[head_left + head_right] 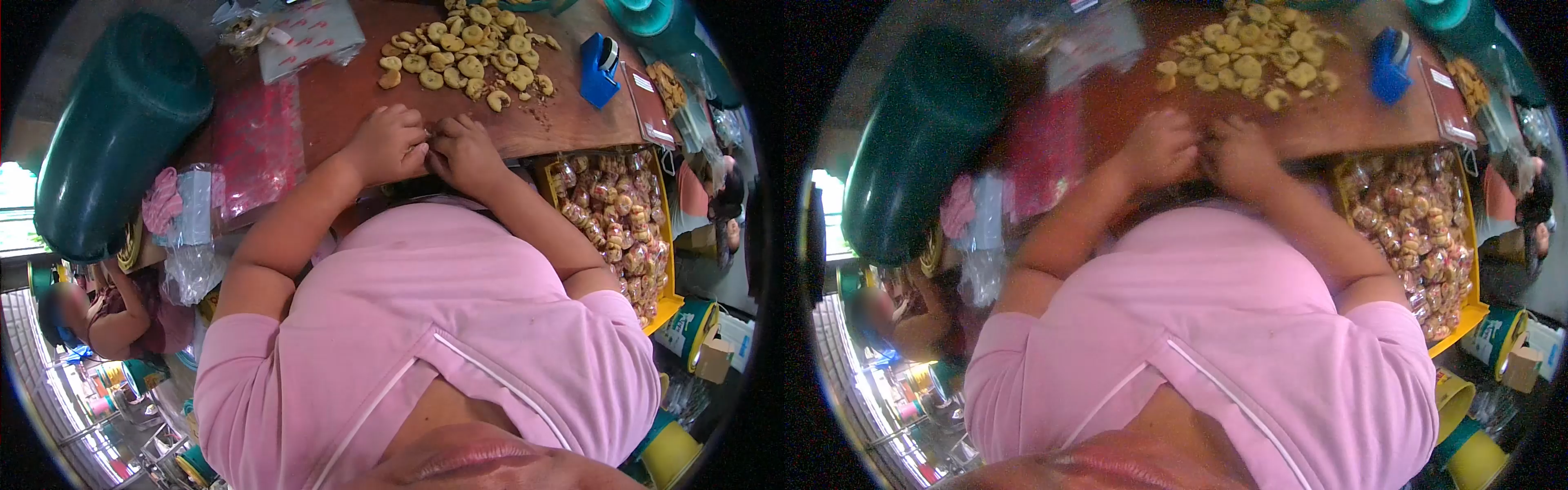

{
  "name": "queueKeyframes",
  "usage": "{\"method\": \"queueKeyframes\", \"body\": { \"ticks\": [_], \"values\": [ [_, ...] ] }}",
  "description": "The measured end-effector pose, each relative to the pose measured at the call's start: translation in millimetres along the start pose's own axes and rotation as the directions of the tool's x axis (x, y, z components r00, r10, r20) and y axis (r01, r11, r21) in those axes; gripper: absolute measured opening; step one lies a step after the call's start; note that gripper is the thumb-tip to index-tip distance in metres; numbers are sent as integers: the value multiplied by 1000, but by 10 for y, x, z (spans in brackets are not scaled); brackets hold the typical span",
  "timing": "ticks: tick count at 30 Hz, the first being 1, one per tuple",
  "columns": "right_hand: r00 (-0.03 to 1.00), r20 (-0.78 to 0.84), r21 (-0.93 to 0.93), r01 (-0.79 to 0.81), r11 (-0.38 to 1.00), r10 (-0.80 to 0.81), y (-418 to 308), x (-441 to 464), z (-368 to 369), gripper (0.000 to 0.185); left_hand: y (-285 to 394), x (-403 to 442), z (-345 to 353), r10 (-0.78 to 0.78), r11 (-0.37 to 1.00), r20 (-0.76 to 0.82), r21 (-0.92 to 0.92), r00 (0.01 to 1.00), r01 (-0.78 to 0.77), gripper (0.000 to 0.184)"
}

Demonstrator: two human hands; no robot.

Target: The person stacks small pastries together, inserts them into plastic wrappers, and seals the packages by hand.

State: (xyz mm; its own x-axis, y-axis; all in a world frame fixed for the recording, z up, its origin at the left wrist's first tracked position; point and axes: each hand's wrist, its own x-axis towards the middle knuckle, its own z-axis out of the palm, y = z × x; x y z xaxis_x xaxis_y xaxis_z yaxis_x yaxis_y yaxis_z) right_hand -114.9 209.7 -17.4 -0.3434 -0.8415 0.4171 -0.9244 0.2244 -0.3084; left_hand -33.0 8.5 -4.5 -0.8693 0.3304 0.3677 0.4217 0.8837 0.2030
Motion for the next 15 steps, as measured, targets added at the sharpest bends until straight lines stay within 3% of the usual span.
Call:
{"method": "queueKeyframes", "body": {
  "ticks": [4, 7, 9, 13, 15],
  "values": [
    [996, 56, 38, -66, 997, 64, 86, -10, 106, 27, -10, 9, 7, 22, 998, -28, -56, 999, -24, 21],
    [993, 71, 80, -101, 992, 95, 82, 9, 97, 30, 38, 69, -83, -40, 990, 34, -131, 999, 44, 20],
    [980, 150, 79, -145, 986, 132, 61, 34, 31, 31, 28, 127, -97, 32, 995, -38, -96, 999, -36, 19],
    [984, 113, 64, -143, 988, 135, 118, 11, 123, 33, 49, 195, -108, 108, 993, -161, -32, 981, -115, 19],
    [987, 69, 63, -148, 987, 144, 125, -10, 172, 34, 51, 227, -140, 102, 995, -107, -9, 989, -104, 20]
  ]
}}
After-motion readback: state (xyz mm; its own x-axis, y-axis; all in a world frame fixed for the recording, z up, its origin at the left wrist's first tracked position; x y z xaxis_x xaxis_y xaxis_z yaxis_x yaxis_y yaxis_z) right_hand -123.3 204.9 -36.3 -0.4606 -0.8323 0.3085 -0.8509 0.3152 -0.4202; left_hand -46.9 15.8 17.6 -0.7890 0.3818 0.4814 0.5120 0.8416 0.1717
